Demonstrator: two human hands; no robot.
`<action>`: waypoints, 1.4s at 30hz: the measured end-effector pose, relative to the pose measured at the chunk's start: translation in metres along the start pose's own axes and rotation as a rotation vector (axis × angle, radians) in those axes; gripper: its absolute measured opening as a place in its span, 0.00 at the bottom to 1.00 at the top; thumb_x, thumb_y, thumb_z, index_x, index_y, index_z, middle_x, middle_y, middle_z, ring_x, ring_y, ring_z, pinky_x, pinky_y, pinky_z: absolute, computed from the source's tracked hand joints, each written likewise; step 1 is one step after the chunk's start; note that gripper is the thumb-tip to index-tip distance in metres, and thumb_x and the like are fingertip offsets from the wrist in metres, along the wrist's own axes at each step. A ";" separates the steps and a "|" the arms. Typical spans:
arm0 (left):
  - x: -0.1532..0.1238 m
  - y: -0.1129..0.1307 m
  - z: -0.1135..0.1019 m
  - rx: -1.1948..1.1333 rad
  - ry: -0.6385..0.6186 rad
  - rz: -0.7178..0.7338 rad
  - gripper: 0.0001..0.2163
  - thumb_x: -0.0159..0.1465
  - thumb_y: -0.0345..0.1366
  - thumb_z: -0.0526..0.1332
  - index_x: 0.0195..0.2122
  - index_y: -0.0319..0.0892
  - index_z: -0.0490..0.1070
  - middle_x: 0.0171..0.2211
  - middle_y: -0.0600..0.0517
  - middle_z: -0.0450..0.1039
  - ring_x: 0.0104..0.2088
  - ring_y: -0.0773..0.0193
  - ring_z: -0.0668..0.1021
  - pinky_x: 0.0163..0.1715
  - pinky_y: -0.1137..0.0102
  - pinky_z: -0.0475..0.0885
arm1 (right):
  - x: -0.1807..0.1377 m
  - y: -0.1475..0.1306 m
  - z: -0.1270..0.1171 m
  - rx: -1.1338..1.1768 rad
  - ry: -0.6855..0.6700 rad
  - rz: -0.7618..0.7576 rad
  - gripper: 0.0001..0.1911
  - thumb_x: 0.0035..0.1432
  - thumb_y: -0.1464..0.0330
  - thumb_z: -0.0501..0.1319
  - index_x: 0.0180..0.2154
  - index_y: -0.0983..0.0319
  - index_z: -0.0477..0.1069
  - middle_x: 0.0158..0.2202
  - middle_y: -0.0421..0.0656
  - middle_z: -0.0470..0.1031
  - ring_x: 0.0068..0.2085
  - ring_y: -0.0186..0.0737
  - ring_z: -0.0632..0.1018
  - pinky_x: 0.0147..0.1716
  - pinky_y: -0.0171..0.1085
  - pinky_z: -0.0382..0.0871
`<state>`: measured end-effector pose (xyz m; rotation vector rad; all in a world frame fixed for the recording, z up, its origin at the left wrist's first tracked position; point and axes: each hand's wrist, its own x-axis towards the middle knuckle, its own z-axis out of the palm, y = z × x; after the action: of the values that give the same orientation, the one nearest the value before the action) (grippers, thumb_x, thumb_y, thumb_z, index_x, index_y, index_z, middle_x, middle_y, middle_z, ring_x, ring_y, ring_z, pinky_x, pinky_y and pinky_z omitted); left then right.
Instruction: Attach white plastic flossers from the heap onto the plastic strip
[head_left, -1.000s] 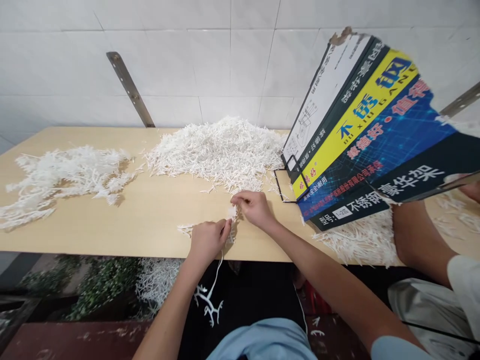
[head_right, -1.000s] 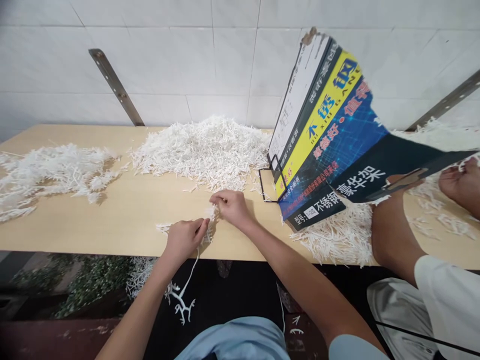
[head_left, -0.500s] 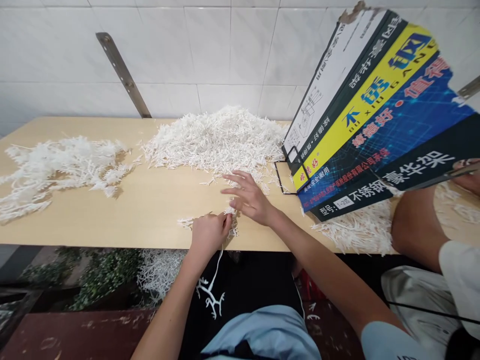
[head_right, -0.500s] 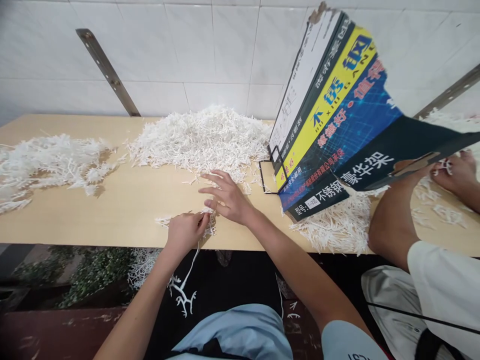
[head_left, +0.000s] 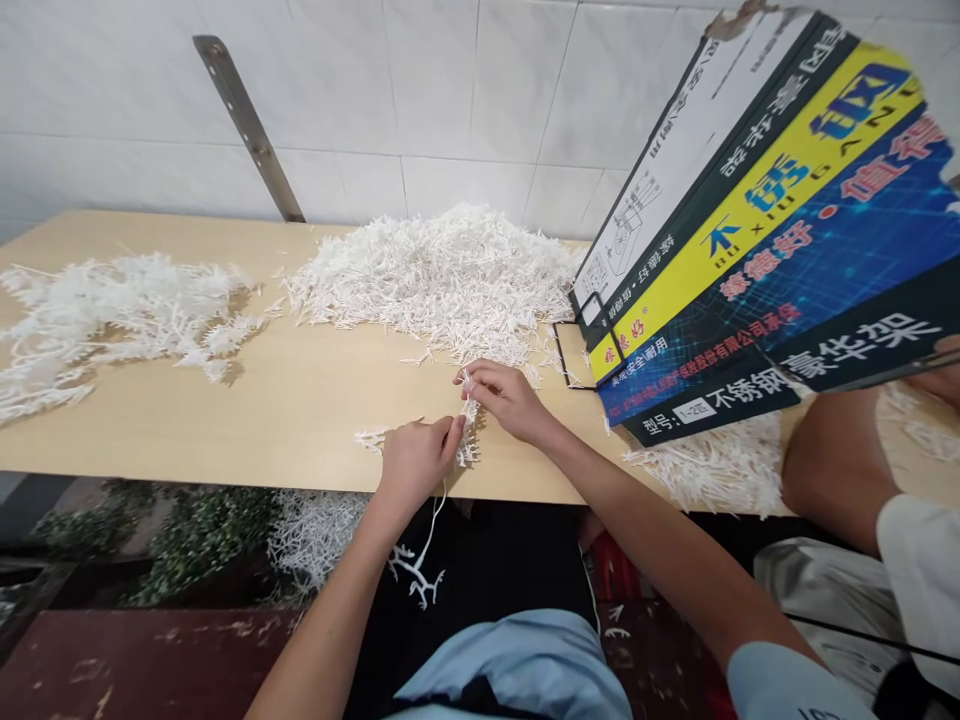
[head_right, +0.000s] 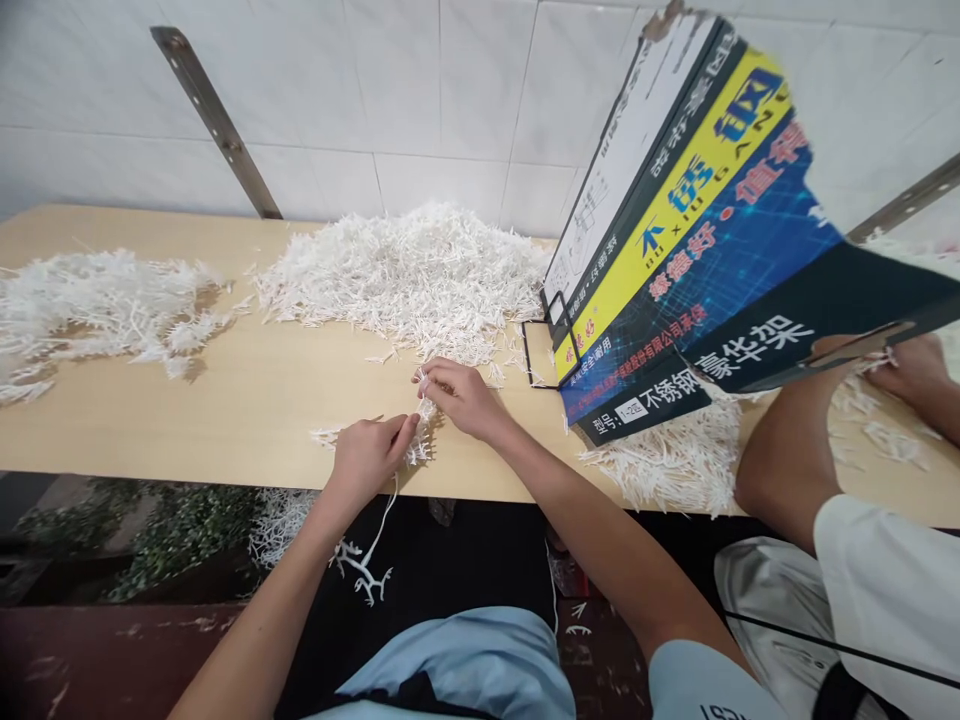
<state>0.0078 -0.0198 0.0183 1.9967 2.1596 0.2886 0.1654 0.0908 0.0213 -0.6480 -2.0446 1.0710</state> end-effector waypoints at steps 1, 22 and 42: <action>0.001 0.000 0.000 -0.004 0.001 -0.005 0.27 0.76 0.49 0.44 0.33 0.45 0.79 0.25 0.46 0.78 0.27 0.57 0.77 0.27 0.67 0.48 | -0.001 0.000 0.002 -0.019 0.029 0.007 0.14 0.67 0.69 0.59 0.29 0.61 0.77 0.42 0.44 0.80 0.44 0.40 0.80 0.45 0.40 0.71; 0.003 -0.003 0.001 -0.044 -0.001 0.024 0.26 0.75 0.49 0.46 0.30 0.45 0.78 0.23 0.47 0.76 0.25 0.56 0.76 0.27 0.67 0.50 | 0.001 -0.002 -0.013 -0.277 0.037 -0.275 0.09 0.67 0.61 0.64 0.44 0.55 0.81 0.54 0.45 0.79 0.60 0.50 0.73 0.62 0.53 0.66; 0.000 -0.005 0.001 -0.023 0.019 0.042 0.23 0.76 0.47 0.46 0.33 0.45 0.76 0.27 0.47 0.79 0.27 0.56 0.78 0.27 0.68 0.50 | 0.005 0.003 -0.017 -0.224 -0.064 -0.129 0.12 0.70 0.61 0.60 0.42 0.57 0.82 0.44 0.44 0.83 0.51 0.46 0.79 0.56 0.46 0.69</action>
<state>0.0035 -0.0204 0.0156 2.0369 2.1173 0.3388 0.1757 0.1036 0.0274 -0.5899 -2.2497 0.8047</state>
